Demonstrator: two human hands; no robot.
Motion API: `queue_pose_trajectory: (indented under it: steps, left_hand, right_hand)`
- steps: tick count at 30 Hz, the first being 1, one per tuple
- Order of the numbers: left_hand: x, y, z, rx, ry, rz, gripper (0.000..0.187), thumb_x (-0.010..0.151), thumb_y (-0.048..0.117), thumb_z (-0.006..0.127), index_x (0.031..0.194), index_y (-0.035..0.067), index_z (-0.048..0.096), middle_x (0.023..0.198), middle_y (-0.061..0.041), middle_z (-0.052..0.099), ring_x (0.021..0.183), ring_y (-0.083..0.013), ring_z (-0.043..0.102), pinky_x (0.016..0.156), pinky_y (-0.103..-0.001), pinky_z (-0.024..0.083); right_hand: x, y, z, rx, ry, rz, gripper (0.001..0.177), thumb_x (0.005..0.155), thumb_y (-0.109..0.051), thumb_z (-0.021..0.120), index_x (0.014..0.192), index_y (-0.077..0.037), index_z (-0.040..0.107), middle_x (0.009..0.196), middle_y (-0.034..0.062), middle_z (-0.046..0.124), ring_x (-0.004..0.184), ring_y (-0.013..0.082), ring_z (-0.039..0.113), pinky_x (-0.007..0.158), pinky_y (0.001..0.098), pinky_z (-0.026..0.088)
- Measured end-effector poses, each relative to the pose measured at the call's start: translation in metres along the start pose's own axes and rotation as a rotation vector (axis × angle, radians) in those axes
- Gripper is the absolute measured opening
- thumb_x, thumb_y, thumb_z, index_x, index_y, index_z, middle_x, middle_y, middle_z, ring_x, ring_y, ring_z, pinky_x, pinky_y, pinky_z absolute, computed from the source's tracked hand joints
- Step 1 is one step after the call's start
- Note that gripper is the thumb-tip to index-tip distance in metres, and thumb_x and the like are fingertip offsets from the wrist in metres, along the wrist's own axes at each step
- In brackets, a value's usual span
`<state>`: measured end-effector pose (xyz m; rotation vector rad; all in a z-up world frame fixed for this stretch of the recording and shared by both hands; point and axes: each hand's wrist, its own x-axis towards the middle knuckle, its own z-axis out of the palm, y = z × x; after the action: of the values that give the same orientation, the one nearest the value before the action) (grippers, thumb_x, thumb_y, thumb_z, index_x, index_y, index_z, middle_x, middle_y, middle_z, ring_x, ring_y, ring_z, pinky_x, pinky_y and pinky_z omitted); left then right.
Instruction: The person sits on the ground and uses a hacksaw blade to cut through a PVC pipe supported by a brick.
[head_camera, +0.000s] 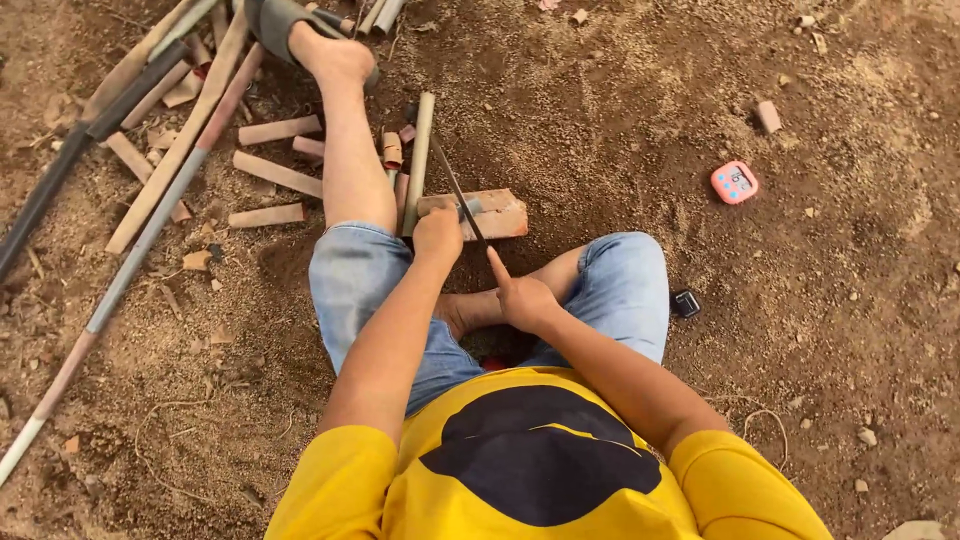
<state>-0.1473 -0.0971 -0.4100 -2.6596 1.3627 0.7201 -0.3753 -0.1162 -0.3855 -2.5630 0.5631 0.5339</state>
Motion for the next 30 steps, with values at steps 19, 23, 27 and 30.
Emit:
queue_pose_trajectory:
  steps: [19,23,27,30]
  left_hand:
    - [0.002,-0.002,-0.019,-0.072,-0.001,0.071,0.044,0.1,0.004,0.068,0.141,-0.008,0.057,0.121,-0.032,0.066,0.102,-0.045,0.076,0.081,-0.054,0.067]
    - [0.008,-0.006,0.0,-0.026,0.021,0.086,0.039,0.101,0.0,0.062,0.139,-0.008,0.059,0.12,-0.032,0.065,0.098,-0.0429,0.077,0.077,-0.05,0.068]
    - [0.004,-0.006,-0.013,-0.01,0.03,0.078,0.039,0.102,-0.002,0.059,0.14,-0.008,0.059,0.122,-0.032,0.064,0.099,-0.0431,0.076,0.078,-0.05,0.068]
    - [-0.006,-0.005,-0.011,-0.055,-0.011,0.074,0.041,0.103,-0.002,0.058,0.143,-0.009,0.056,0.126,-0.034,0.062,0.103,-0.0479,0.074,0.082,-0.056,0.067]
  right_hand:
    - [-0.038,0.002,0.011,-0.033,-0.131,0.022,0.087,0.107,-0.011,0.044,0.172,-0.003,-0.014,0.083,0.0179,0.076,0.068,0.0265,0.074,0.064,0.0335,0.06]
    - [-0.023,-0.004,0.004,-0.056,-0.079,0.009,0.082,0.111,-0.015,0.044,0.173,-0.002,-0.009,0.086,0.0205,0.075,0.071,0.0274,0.074,0.066,0.0346,0.061]
    - [0.011,-0.007,-0.01,0.044,-0.082,0.012,0.082,0.111,-0.013,0.044,0.172,-0.001,-0.009,0.087,0.0205,0.075,0.071,0.0267,0.073,0.064,0.0358,0.06]
    - [-0.006,-0.013,0.001,0.11,-0.033,0.001,0.082,0.109,-0.01,0.045,0.171,0.002,-0.008,0.082,0.0213,0.074,0.067,0.0289,0.072,0.059,0.0378,0.058]
